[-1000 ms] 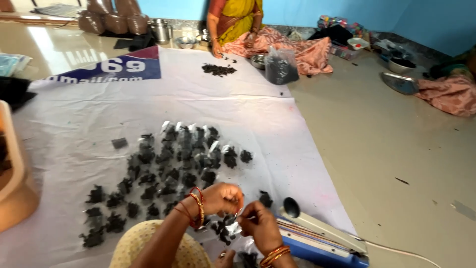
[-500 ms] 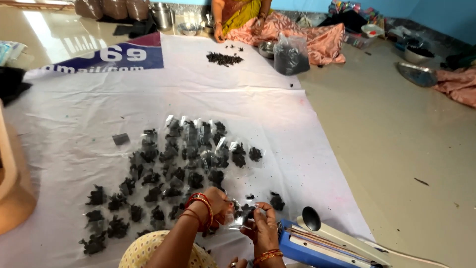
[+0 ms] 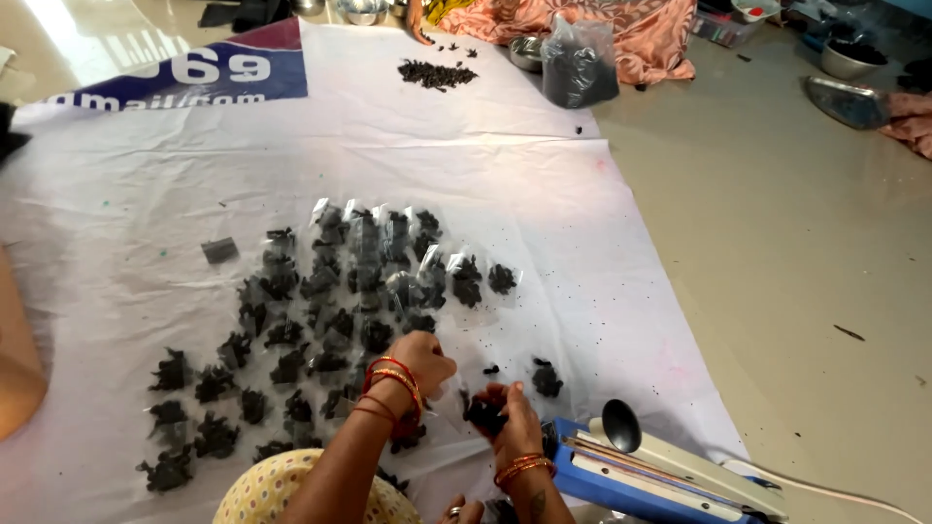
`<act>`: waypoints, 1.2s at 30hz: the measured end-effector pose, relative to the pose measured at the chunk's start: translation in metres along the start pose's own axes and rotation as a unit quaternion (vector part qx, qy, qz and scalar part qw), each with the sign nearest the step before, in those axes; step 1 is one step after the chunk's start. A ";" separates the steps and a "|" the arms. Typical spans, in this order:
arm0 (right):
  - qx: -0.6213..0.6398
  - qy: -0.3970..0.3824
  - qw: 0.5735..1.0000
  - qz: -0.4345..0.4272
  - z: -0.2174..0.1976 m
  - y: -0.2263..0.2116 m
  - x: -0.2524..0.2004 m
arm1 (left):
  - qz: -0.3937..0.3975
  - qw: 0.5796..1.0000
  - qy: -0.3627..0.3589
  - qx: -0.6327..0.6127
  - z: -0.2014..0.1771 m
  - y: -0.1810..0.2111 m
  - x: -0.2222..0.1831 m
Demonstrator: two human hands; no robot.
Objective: Filling small plastic bags with items and sealing them using a heat sealer.
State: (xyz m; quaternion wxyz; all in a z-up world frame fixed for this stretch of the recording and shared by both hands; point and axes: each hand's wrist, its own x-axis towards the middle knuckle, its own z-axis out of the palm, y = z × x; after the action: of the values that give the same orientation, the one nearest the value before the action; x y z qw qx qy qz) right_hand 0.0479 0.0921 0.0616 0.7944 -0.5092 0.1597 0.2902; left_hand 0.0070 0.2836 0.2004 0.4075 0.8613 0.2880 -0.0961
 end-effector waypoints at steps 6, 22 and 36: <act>-0.244 -0.090 0.941 -0.218 -0.052 0.013 0.063 | -0.033 0.999 0.012 -0.028 -0.025 0.020 -0.024; -0.613 0.070 0.738 -0.272 -0.020 -0.025 -0.050 | -0.056 0.986 0.155 -0.032 -0.033 0.028 -0.033; -0.729 0.044 0.636 -0.251 0.003 -0.043 -0.017 | -0.067 0.989 0.127 -0.028 -0.035 0.034 -0.039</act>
State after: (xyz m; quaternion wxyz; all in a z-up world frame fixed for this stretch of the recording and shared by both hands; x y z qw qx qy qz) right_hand 0.0612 0.0759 0.1029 0.1997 -0.9554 -0.2024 0.0794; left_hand -0.0079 0.2769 0.2609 0.3846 0.8333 0.3970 -0.0050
